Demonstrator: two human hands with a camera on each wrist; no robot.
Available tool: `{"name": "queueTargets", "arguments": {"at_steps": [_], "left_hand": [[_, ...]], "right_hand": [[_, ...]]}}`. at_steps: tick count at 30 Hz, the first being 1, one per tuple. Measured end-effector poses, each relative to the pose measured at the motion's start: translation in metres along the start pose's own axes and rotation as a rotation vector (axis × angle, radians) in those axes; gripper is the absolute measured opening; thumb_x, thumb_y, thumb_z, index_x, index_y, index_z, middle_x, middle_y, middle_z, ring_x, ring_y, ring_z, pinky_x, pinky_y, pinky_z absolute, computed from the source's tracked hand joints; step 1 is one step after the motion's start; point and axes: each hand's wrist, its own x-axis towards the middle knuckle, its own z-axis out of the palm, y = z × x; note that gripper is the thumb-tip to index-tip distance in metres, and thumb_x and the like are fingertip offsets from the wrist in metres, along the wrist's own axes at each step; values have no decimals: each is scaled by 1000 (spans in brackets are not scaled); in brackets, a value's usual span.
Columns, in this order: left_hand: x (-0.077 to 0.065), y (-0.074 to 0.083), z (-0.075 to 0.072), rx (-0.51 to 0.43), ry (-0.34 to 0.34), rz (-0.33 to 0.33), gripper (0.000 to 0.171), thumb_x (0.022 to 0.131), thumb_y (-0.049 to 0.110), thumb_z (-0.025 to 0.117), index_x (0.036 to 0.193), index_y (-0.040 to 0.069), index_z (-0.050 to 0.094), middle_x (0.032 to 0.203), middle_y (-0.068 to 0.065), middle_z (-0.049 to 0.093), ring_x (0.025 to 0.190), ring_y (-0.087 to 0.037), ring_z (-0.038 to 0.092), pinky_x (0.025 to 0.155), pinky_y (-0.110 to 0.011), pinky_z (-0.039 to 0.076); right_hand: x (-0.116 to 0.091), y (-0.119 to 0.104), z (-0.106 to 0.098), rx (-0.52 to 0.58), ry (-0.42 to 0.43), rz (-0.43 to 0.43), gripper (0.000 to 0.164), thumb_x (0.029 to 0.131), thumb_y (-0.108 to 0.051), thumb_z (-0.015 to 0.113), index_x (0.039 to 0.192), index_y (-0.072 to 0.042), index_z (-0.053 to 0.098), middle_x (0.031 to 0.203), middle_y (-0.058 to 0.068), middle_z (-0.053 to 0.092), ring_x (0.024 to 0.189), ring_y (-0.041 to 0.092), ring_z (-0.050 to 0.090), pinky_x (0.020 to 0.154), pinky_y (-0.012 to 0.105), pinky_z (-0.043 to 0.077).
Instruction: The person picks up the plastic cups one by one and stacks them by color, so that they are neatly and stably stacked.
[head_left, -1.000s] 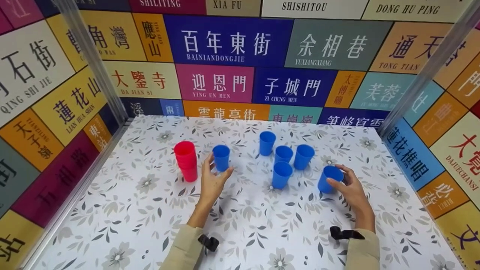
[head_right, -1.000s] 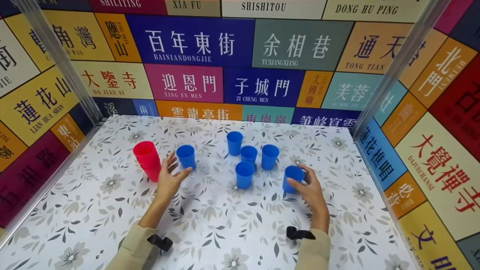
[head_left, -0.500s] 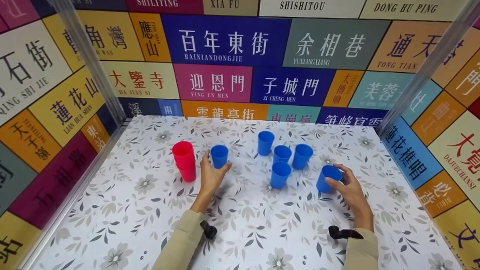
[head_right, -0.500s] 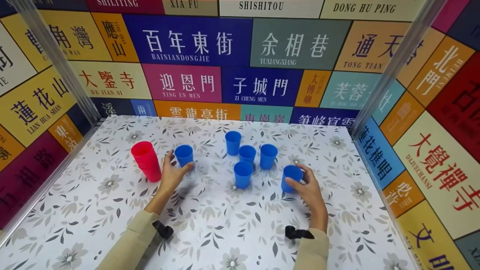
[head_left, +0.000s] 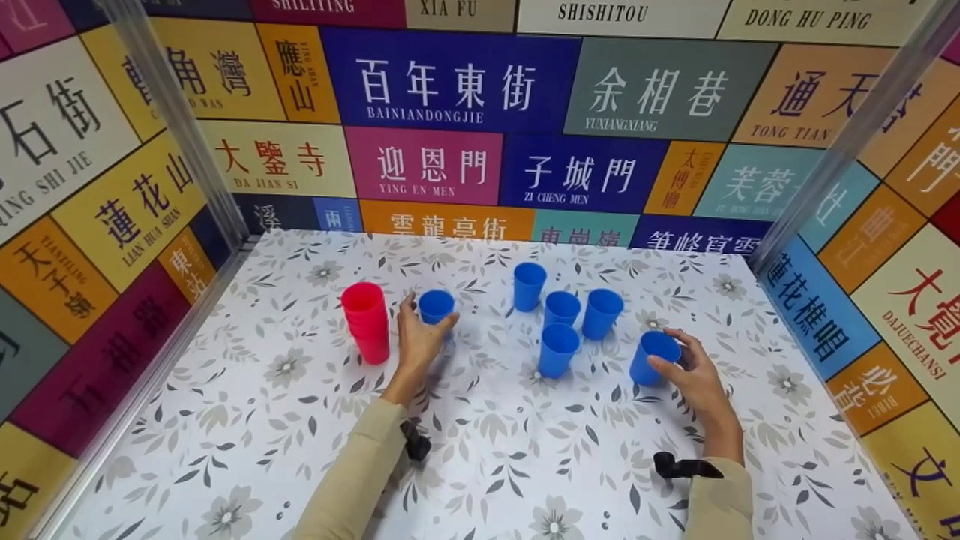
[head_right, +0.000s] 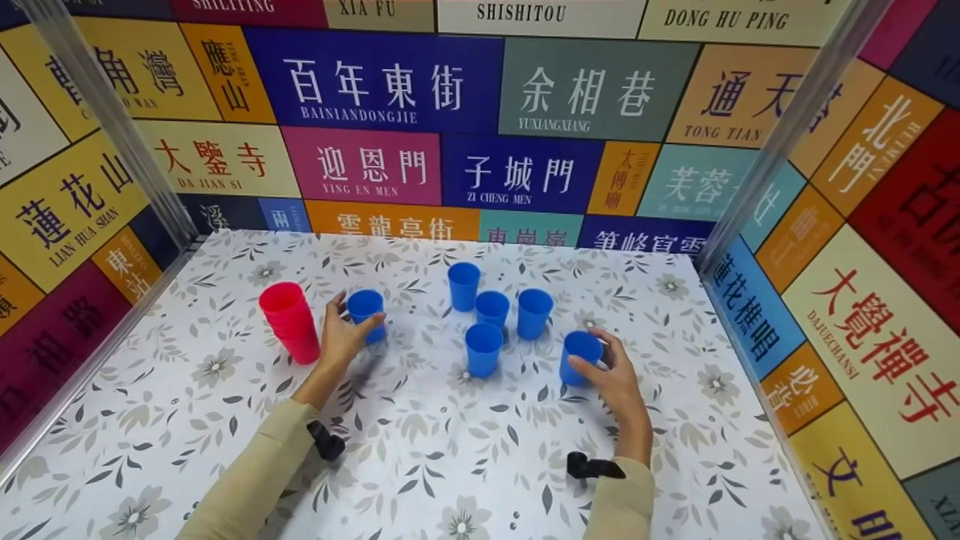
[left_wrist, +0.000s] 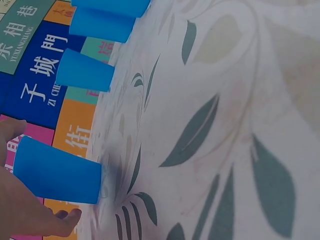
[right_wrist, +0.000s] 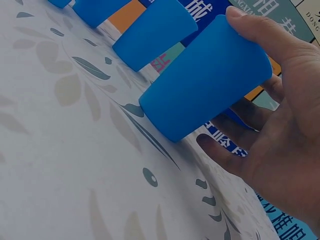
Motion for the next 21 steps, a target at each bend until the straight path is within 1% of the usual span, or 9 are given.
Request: {"name": "queueTargets", "arguments": {"at_steps": [4,5,7,10,11,13,15,18,21], "left_hand": [[5,-2,2,-23,-16,2,91,80,22,83,151,2,31,151,-25,41,141,-41,42,120,-49,34],[6,-3,2,-27,-13,7,89,80,21,83,150,1,32,150,-25,42,140,-41,43,119,-49,35],[7,-4,2,-35,-4,17,85,80,20,83,148,0,36,147,-27,45,138,-41,46,118,-49,36],[8,-5,3,-47,11,25,78,80,19,83,142,-1,41,142,-27,51,134,-40,51,116,-49,38],[8,-5,3,-48,17,29,76,80,19,83,141,-1,42,141,-27,53,133,-40,52,116,-48,39],[8,-5,3,-50,25,33,73,80,19,84,138,-1,44,139,-26,55,132,-39,53,115,-48,40],[7,-2,3,-59,26,39,72,80,19,84,137,0,45,139,-25,55,132,-38,54,115,-47,40],[6,4,4,-65,20,56,71,81,19,83,138,1,45,139,-24,54,132,-38,54,114,-47,41],[6,11,4,-54,6,79,71,81,20,82,139,1,45,138,-25,55,131,-38,54,114,-48,42]], "right_hand": [[0,-1,0,16,-4,15,80,95,-31,69,159,-18,21,162,22,29,149,36,31,123,57,23],[0,-1,0,14,-5,19,80,96,-31,68,159,-19,20,161,21,30,145,31,37,123,56,25],[0,-1,1,7,-4,24,80,96,-32,67,159,-20,19,160,20,32,140,24,42,122,53,28],[0,-1,3,-6,2,25,80,96,-35,67,159,-21,20,158,20,36,136,22,45,120,52,30],[0,0,3,-12,3,26,81,96,-37,67,159,-21,20,157,20,36,136,22,45,120,51,31],[0,0,3,-5,2,28,81,95,-37,68,159,-22,20,158,21,35,142,32,39,120,52,30],[0,1,3,5,-3,28,82,95,-37,68,159,-21,19,158,22,33,145,36,36,121,54,29],[0,1,3,21,-9,32,82,95,-36,69,159,-21,19,159,22,31,146,37,34,121,56,28],[1,2,3,29,-10,30,82,96,-36,68,159,-21,18,160,22,31,146,36,34,121,55,29]]}}
